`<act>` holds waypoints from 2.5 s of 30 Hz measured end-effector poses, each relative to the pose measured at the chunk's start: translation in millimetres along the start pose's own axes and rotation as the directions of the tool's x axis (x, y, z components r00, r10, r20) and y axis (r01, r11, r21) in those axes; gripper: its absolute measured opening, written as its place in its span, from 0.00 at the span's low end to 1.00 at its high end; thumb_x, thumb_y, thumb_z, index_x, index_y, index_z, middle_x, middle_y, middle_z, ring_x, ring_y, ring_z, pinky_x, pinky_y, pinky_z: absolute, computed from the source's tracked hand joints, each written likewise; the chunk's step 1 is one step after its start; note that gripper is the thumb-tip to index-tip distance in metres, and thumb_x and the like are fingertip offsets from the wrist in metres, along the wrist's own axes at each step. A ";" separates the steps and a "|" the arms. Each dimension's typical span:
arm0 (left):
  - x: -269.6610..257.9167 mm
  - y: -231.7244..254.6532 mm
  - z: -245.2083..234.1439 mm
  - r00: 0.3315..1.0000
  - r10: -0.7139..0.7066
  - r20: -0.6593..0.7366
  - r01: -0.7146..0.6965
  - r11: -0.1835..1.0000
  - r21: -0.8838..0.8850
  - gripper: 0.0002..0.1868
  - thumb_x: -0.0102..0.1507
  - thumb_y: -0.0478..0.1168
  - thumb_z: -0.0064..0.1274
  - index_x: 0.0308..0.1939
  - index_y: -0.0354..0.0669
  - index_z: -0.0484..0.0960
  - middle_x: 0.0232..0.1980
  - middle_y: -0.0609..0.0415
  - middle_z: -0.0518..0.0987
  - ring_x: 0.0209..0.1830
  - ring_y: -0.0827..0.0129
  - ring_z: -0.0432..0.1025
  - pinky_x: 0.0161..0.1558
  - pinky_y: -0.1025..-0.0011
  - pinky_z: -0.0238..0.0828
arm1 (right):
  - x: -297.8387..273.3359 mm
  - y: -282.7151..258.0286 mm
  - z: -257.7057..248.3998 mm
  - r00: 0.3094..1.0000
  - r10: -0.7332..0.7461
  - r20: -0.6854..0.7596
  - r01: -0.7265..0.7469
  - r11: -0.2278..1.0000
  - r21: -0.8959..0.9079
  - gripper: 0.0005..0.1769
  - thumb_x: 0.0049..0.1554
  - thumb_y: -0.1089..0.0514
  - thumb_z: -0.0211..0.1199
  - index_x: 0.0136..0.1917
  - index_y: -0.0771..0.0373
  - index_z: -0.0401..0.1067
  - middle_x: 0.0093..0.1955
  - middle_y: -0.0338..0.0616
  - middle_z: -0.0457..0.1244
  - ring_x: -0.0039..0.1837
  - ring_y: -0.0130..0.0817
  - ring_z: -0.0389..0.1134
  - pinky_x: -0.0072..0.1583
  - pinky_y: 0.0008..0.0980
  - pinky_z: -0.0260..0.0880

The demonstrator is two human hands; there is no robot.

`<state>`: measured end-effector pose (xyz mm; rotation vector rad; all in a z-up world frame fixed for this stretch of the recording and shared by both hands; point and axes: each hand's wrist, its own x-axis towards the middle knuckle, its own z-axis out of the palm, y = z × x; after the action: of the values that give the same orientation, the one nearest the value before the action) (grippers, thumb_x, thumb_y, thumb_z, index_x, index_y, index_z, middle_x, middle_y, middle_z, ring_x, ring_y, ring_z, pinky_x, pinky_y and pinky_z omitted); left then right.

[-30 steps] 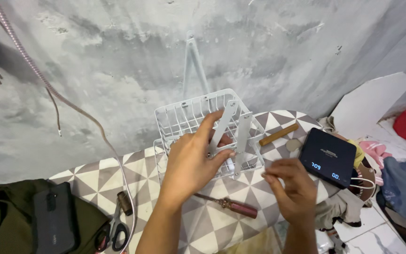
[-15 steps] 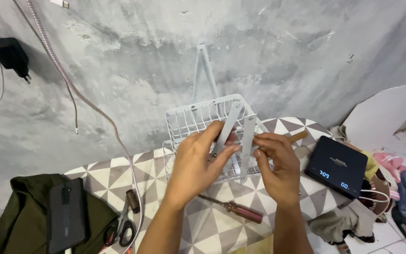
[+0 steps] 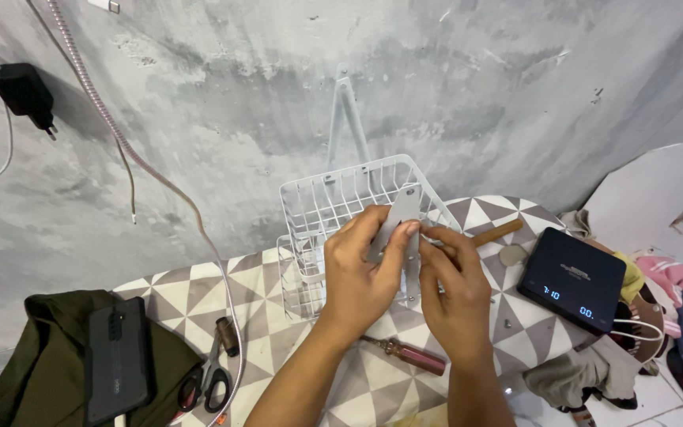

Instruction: The person assembles a white wire dish rack on a patterned table using a screwdriver to tighten screws into the frame. The person briefly handles a smartphone before returning to the assembly.

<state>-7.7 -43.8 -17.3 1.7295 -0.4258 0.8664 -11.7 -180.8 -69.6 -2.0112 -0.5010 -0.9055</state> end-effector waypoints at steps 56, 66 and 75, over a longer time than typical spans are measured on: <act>14.6 5.3 -8.4 0.963 -0.172 0.207 0.159 0.984 0.077 0.13 0.69 0.42 0.53 0.43 0.33 0.83 0.22 0.47 0.77 0.15 0.65 0.70 0.21 0.68 0.63 | -8.7 -5.2 2.8 0.989 0.010 -0.145 0.000 0.997 0.072 0.12 0.54 0.74 0.69 0.51 0.68 0.76 0.53 0.46 0.66 0.53 0.35 0.70 0.54 0.29 0.71; 16.0 5.7 -9.2 0.968 -0.146 0.203 0.132 0.988 0.082 0.12 0.69 0.41 0.52 0.40 0.34 0.82 0.20 0.49 0.74 0.14 0.66 0.70 0.21 0.68 0.63 | -0.3 2.1 -2.7 0.972 0.231 0.044 -0.229 0.891 0.392 0.09 0.56 0.75 0.66 0.50 0.70 0.75 0.52 0.43 0.63 0.49 0.25 0.68 0.51 0.23 0.70; 16.2 4.8 -12.1 0.966 -0.138 0.218 0.123 0.989 0.083 0.13 0.69 0.40 0.51 0.48 0.32 0.82 0.25 0.44 0.79 0.18 0.60 0.75 0.24 0.67 0.66 | -1.2 4.4 -2.1 0.981 0.189 0.040 -0.192 0.932 0.307 0.10 0.56 0.75 0.68 0.50 0.67 0.73 0.52 0.41 0.63 0.43 0.22 0.64 0.45 0.22 0.65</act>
<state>-4.1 -31.9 -0.6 1.9044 -0.4286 0.6002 -10.6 -184.9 -72.1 -1.7431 -0.4161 -0.6531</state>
